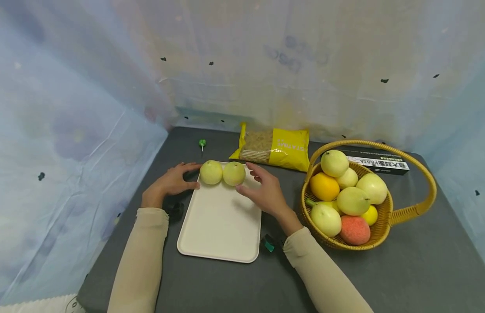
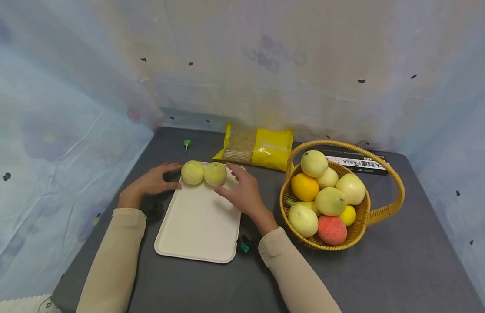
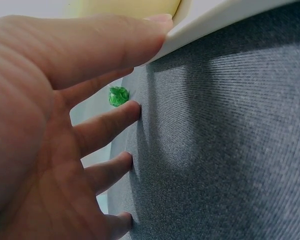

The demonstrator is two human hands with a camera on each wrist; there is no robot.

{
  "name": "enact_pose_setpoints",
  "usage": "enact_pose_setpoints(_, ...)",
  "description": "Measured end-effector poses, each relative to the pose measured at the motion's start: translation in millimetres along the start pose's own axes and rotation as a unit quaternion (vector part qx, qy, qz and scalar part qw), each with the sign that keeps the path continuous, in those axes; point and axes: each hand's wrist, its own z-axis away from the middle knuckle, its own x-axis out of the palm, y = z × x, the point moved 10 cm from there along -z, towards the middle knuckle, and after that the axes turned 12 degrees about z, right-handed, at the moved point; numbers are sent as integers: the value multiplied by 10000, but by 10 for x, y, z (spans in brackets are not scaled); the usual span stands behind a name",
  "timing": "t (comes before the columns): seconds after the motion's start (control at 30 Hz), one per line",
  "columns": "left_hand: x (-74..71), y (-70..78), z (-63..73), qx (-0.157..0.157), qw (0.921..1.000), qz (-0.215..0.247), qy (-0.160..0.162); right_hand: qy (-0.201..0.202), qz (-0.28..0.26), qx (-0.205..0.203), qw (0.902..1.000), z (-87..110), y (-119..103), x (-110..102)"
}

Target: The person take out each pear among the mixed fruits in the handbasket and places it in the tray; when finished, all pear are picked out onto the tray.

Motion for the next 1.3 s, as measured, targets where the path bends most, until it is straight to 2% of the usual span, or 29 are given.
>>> enact_pose_setpoints(0.13,-4,-3,3,-23,10000,-12,-6,-95,-12,-281,9996,237,-160,-234)
enact_pose_setpoints(0.27,0,7,7,-1,10000,-36,-11,-192,-110,-741,9970,486,-333,-510)
enact_pose_setpoints(0.4,5,15,11,24,10000,-22,6,-304,-257,-1002,9942,727,-395,-808)
enact_pose_setpoints(0.57,15,6,16,-1,10000,8,-7,-299,-335,-901,9949,975,-230,-1183)
enact_pose_setpoints(0.83,-2,15,5,173,9998,22,21,178,-96,-650,9977,1273,163,-1814)
enact_pose_setpoints(0.97,-2,4,-2,191,9998,10,1,440,492,-368,9971,1414,300,-2055)
enact_pose_setpoints(1.13,-1,0,-7,186,9998,58,2,749,1089,-98,9912,1546,369,-2263)
enact_pose_setpoints(1.3,-8,8,-3,178,9998,60,14,1061,1638,-236,9805,1605,314,-2382)
